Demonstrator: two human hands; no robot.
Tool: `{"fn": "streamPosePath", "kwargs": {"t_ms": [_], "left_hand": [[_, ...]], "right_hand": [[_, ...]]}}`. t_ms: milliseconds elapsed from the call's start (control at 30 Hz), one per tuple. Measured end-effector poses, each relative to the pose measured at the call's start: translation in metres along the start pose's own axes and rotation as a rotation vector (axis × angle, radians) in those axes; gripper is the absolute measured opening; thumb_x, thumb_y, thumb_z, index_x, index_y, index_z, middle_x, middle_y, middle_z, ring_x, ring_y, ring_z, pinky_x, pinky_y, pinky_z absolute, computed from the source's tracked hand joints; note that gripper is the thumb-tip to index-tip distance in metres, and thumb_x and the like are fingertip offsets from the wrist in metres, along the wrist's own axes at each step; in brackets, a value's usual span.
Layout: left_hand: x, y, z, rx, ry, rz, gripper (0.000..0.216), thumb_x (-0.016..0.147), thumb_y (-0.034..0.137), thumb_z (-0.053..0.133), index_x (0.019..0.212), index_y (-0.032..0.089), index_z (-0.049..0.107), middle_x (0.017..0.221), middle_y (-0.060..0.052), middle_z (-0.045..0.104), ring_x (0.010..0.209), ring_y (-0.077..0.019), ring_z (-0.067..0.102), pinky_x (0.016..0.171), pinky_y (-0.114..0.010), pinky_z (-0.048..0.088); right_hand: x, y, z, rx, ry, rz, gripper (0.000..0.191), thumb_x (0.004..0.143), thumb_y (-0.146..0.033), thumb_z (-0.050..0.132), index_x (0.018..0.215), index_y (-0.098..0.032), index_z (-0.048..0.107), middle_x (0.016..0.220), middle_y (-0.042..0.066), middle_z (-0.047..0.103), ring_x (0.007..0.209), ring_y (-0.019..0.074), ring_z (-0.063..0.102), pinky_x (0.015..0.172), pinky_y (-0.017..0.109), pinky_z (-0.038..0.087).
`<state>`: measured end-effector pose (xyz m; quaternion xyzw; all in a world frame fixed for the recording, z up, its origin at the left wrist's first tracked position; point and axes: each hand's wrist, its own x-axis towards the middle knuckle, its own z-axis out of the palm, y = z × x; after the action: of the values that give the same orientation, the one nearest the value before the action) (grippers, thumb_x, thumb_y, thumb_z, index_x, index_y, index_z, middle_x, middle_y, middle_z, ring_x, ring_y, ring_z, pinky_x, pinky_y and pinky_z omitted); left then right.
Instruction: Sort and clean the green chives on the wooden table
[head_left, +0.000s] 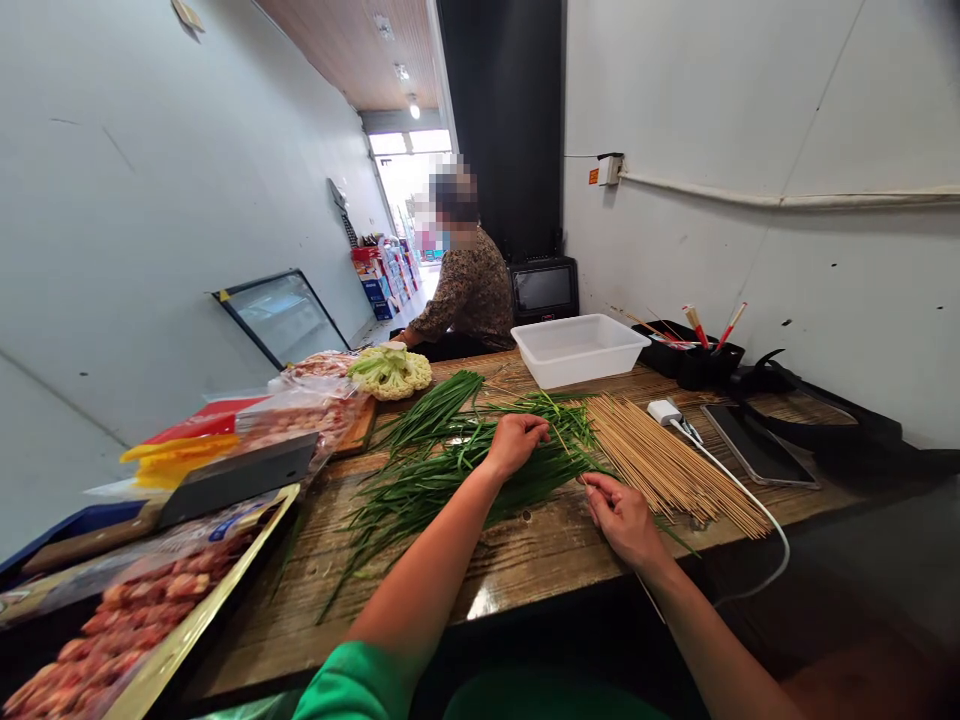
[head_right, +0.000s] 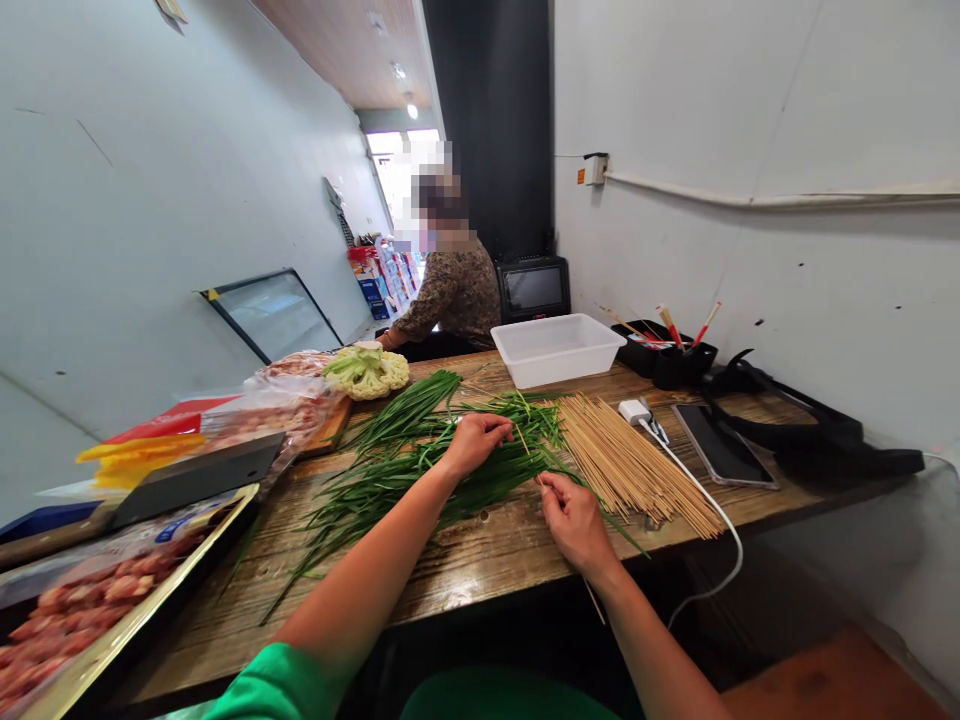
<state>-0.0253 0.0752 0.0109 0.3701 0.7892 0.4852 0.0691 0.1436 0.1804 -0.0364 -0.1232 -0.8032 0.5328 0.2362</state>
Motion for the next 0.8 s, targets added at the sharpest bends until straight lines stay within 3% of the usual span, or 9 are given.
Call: {"fn": "streamPosePath", "kwargs": {"t_ms": [100, 300, 500, 633, 800], "left_hand": [[-0.004, 0.002, 0.001, 0.023, -0.094, 0.030, 0.023, 0.078, 0.022, 0.052, 0.078, 0.013, 0.073, 0.069, -0.003, 0.070, 0.054, -0.0100, 0.055, 0.055, -0.019, 0.042], [-0.011, 0.014, -0.008, 0.131, -0.417, 0.214, 0.023, 0.078, 0.028, 0.056, 0.089, 0.017, 0.074, 0.088, -0.002, 0.073, 0.076, -0.0141, 0.063, 0.071, -0.019, 0.046], [-0.005, 0.008, -0.016, 0.485, -0.105, 0.137, 0.021, 0.080, 0.024, 0.054, 0.087, 0.018, 0.073, 0.089, -0.006, 0.072, 0.083, -0.0178, 0.062, 0.082, -0.027, 0.042], [-0.007, 0.006, -0.010, 0.745, -0.165, 0.074, 0.016, 0.075, 0.027, 0.062, 0.083, 0.019, 0.073, 0.086, -0.009, 0.070, 0.089, -0.0229, 0.059, 0.087, -0.036, 0.036], [-0.005, 0.002, -0.005, 0.813, -0.158, 0.000, 0.022, 0.078, 0.032, 0.059, 0.087, 0.019, 0.073, 0.091, -0.013, 0.068, 0.094, -0.0268, 0.058, 0.085, -0.038, 0.035]], "right_hand": [[0.000, 0.000, 0.001, 0.014, -0.005, 0.014, 0.039, 0.080, -0.042, 0.047, 0.100, -0.012, 0.063, 0.051, -0.001, 0.052, 0.044, 0.0118, 0.046, 0.043, 0.024, 0.037], [0.000, 0.002, 0.001, 0.036, 0.017, 0.010, 0.037, 0.082, -0.040, 0.046, 0.100, -0.012, 0.062, 0.053, -0.001, 0.052, 0.045, 0.0112, 0.045, 0.044, 0.023, 0.035], [0.000, 0.004, 0.001, 0.032, 0.030, 0.006, 0.038, 0.081, -0.041, 0.047, 0.099, -0.013, 0.064, 0.065, 0.003, 0.061, 0.049, 0.0117, 0.049, 0.046, 0.024, 0.038], [-0.001, 0.006, 0.002, 0.024, 0.025, 0.003, 0.038, 0.082, -0.042, 0.046, 0.101, -0.013, 0.063, 0.064, 0.003, 0.061, 0.049, 0.0119, 0.049, 0.045, 0.024, 0.038], [-0.001, 0.001, 0.000, -0.021, 0.014, 0.001, 0.037, 0.082, -0.040, 0.046, 0.100, -0.013, 0.063, 0.061, 0.002, 0.059, 0.048, 0.0113, 0.047, 0.044, 0.023, 0.036]]}}
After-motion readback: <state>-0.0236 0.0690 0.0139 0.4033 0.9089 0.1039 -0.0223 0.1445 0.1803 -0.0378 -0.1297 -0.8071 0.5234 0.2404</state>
